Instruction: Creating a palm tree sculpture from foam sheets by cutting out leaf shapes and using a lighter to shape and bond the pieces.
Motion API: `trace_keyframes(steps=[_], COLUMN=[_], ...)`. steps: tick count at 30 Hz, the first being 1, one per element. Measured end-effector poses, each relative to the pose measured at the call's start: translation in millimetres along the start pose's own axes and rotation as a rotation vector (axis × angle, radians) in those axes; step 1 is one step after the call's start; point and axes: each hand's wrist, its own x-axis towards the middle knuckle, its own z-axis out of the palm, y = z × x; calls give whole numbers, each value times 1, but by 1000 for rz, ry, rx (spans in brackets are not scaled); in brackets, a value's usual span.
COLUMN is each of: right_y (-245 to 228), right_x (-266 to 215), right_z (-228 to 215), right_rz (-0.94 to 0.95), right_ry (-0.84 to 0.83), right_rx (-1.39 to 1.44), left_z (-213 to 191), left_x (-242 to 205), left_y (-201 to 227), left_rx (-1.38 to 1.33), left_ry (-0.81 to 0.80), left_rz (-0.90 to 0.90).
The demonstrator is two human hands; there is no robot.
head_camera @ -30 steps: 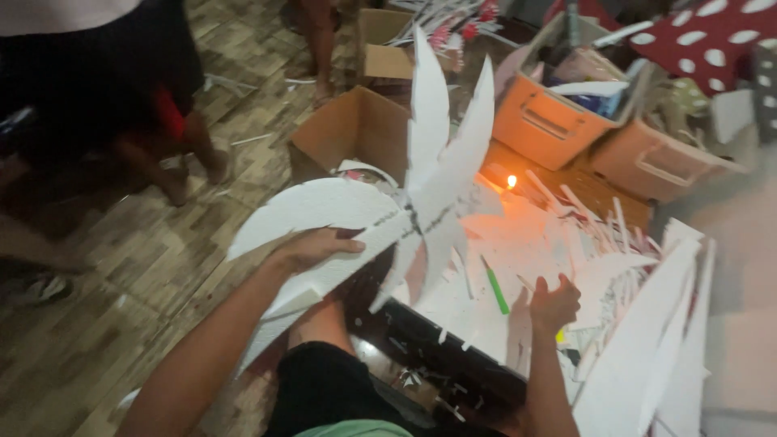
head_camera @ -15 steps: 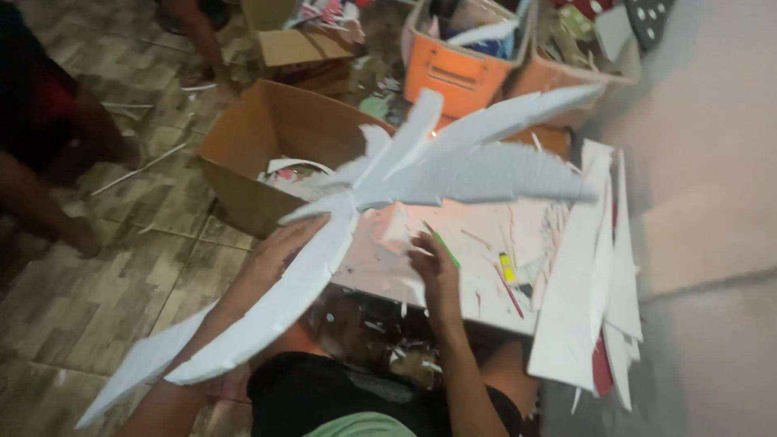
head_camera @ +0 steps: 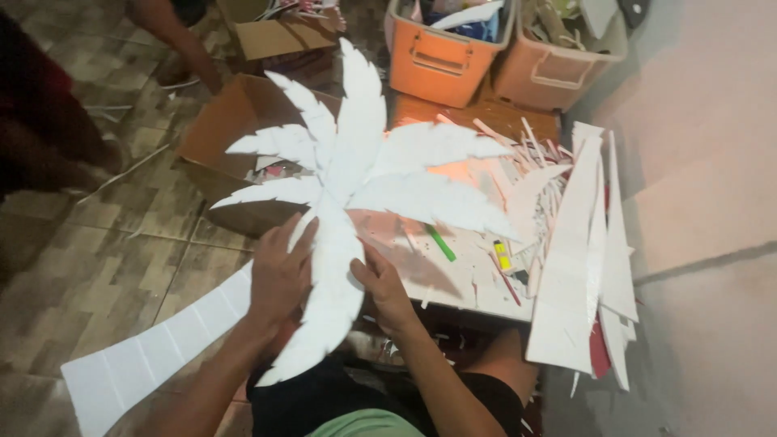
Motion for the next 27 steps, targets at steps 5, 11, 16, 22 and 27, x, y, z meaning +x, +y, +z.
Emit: trace_keyframes(steps=[5, 11, 16, 22, 27], right_y=[2, 17, 4, 0, -9], right_x=[21, 49, 56, 66, 58], right_z=[-9, -61, -69, -64, -63], right_rz=[56, 90, 138, 133, 150], right_ry=[175, 118, 21, 5, 26], right_rx=[18, 37, -16, -44, -149], left_z=[13, -29, -23, 37, 62], left_x=[-2, 13, 40, 34, 32], left_y=[3, 1, -39, -70, -66], left_rx=[142, -290, -541, -964, -1207], left_ry=[13, -233, -602, -669, -555], left_rz=[-60, -473, -765, -805, -1041])
